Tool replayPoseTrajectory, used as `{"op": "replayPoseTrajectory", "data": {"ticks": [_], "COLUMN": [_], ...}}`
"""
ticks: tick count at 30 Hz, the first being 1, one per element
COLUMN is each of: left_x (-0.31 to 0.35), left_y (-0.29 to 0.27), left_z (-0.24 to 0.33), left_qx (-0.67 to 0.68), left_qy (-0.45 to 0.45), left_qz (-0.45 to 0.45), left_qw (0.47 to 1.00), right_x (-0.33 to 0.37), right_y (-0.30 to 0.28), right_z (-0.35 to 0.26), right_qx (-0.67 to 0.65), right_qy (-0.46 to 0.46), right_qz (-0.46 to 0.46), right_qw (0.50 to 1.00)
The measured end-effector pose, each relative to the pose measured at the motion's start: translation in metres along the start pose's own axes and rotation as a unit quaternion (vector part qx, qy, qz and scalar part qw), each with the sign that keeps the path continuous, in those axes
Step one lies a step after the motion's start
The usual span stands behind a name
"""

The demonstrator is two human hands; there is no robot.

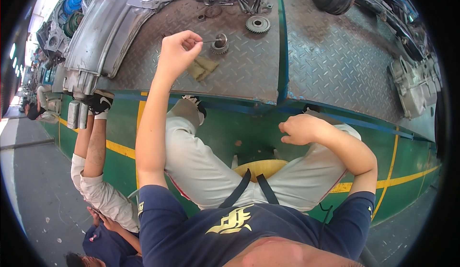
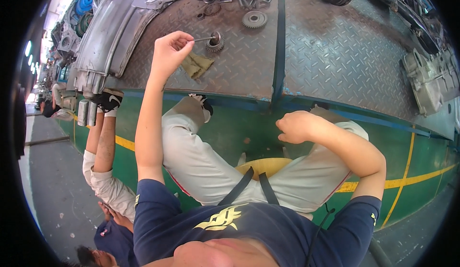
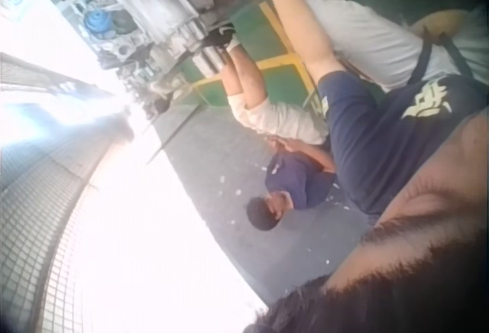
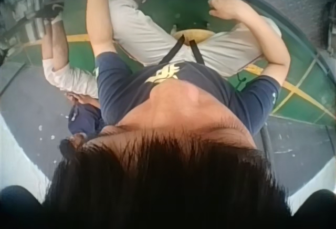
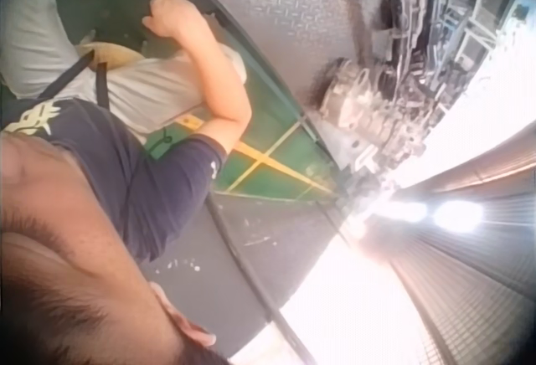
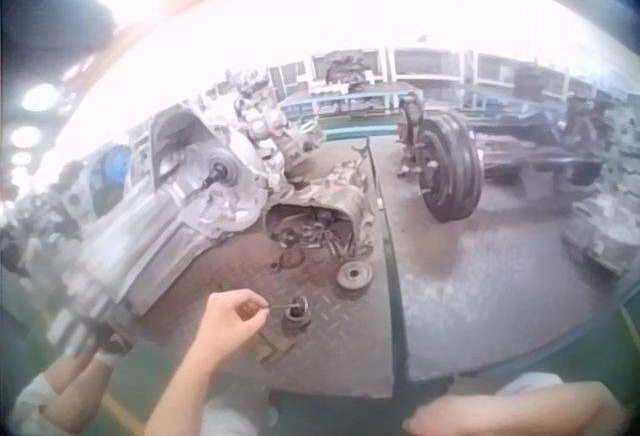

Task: The person places a gear onto a vertical shaft and then inserts a small metal pin into a hole on the side of the gear assembly by hand.

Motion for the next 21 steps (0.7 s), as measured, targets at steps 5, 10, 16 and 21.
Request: {"op": "replayPoseTrajectory", "data": {"ticks": [5, 10, 16, 21], "left_x": [0.011, 0.008, -0.01, -0.037], "left_y": [0.017, 0.036, 0.059, 0.06], "left_z": [0.011, 0.029, 0.046, 0.048], "left_qx": [-0.024, -0.049, -0.09, -0.11], "left_qy": [0.018, 0.091, 0.126, 0.158], "left_qz": [-0.034, -0.043, -0.03, 0.067], "left_qw": [0.999, 0.994, 0.987, 0.979], "right_x": [0.002, 0.005, 0.006, 0.005], "right_y": [0.002, 0.0, 0.004, 0.003], "right_z": [0.001, -0.001, 0.006, 0.007], "right_qx": [-0.007, -0.003, -0.007, -0.014], "right_qy": [-0.004, 0.001, -0.001, 0.0], "right_qz": [0.004, 0.006, 0.025, 0.029], "right_qw": [1.0, 1.0, 1.0, 0.999]}}
Point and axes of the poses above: each hand's wrist, its own x-axis away from the middle knuckle, its own y-axis out of the palm, z = x × y, the point moved 6 cm from there along -x, towards the middle knuckle, and after that the axes turned 13 degrees about -y, right-handed, at the moved point
